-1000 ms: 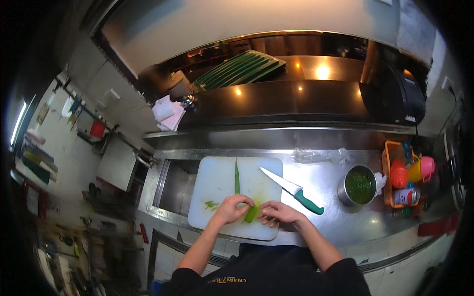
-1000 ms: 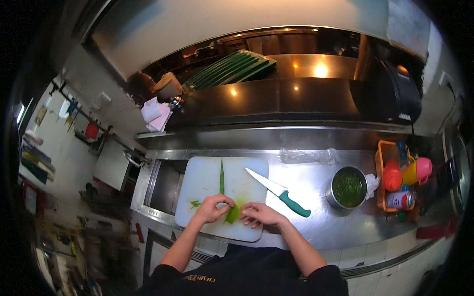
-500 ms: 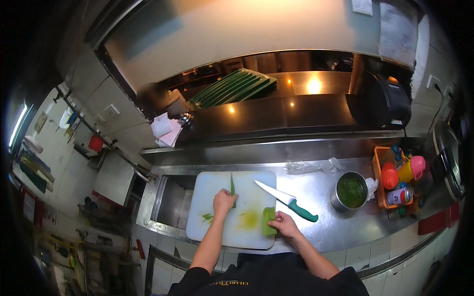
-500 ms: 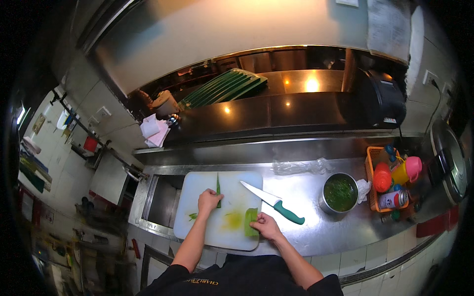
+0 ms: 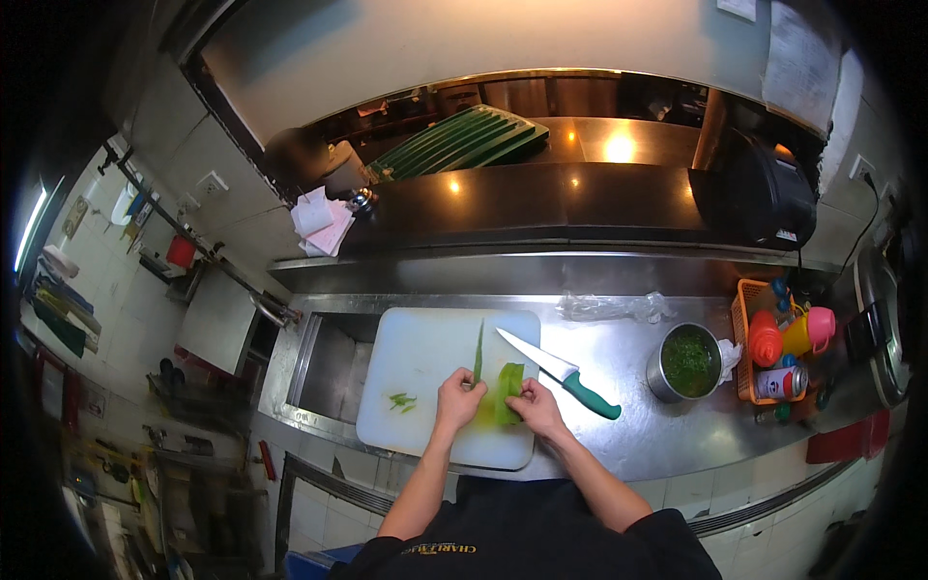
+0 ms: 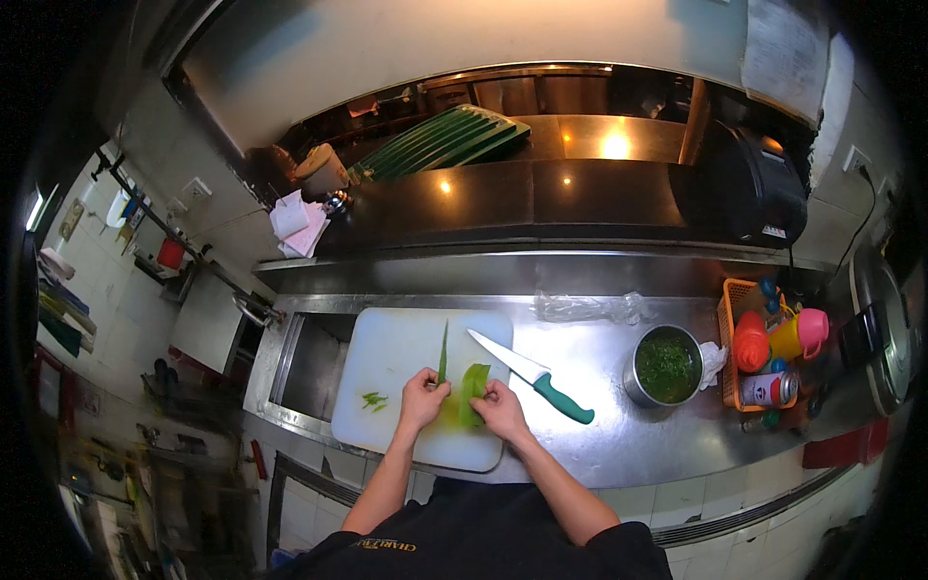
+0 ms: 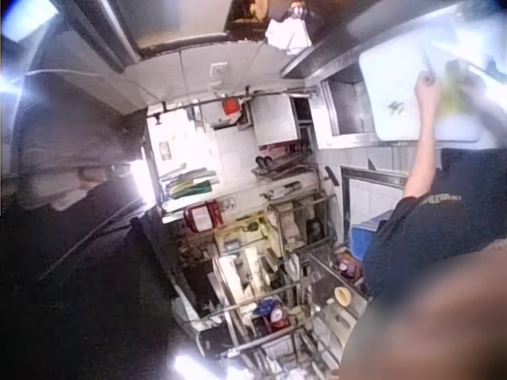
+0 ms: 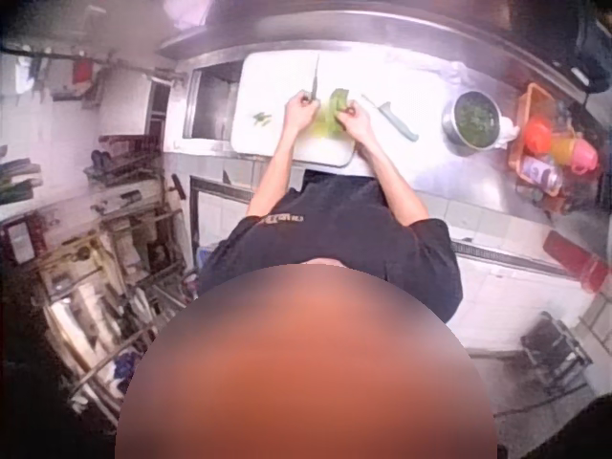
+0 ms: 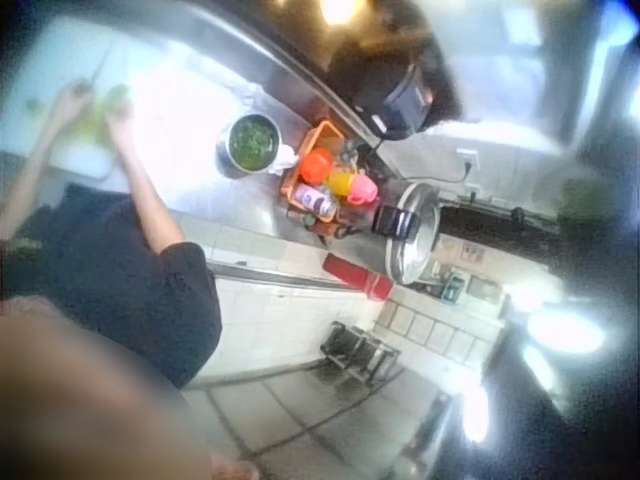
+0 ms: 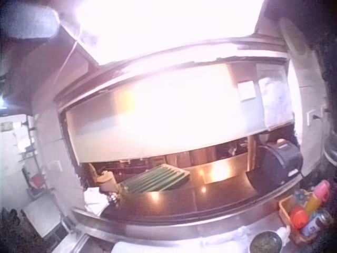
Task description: The person slices green onions on a white cutting board using a knife, then transfers the chopped pieces into a metal bowl. The person also wipes the cutting board with a paper towel.
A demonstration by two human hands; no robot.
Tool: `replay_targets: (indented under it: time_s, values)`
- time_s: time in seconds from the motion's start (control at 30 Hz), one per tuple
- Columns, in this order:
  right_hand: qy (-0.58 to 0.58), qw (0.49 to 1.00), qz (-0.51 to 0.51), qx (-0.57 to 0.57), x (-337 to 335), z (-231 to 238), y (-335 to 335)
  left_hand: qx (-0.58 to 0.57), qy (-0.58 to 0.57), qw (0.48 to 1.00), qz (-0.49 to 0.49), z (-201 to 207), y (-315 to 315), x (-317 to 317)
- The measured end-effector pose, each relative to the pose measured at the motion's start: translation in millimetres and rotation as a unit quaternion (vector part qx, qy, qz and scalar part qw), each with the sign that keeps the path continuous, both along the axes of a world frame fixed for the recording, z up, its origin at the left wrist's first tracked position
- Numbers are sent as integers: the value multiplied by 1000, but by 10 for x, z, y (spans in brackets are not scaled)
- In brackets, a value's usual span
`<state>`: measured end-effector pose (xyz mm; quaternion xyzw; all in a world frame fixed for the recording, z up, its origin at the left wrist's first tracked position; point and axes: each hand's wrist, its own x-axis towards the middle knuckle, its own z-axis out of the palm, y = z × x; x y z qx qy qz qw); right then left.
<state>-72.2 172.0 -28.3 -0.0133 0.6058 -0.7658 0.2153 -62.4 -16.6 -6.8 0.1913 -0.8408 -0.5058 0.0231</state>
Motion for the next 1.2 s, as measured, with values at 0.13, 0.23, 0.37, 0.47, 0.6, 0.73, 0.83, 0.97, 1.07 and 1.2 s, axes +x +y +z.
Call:
replay_targets:
  time_s: [0.13,0.23,0.37,0.47,0.6,0.73,0.83,0.97,1.07,1.2]
  values:
    - [3,1000,-21,6,30,115,0,23,50,998,-16,57,51,203]
    - [-64,998,-9,-10,20,174,82,97,16,995,-12,4,49,358]
    - [-90,994,-10,-67,9,247,149,111,67,991,13,-118,179,313]
    - [-80,994,-14,-71,16,291,112,75,106,992,0,-127,297,327]
    - [-83,995,-21,-54,31,272,42,273,89,957,26,-113,395,351]
    - [-97,995,-5,4,48,201,29,316,45,947,31,-149,423,365]
    - [-124,992,-17,-18,66,166,42,333,28,942,35,-168,442,384]
    - [-69,997,-13,29,88,148,84,372,4,927,49,-95,451,396]
    - [-66,997,-2,31,94,113,138,398,-27,915,55,21,449,414]
    - [-48,998,-43,24,93,23,187,360,-35,931,56,179,382,443]
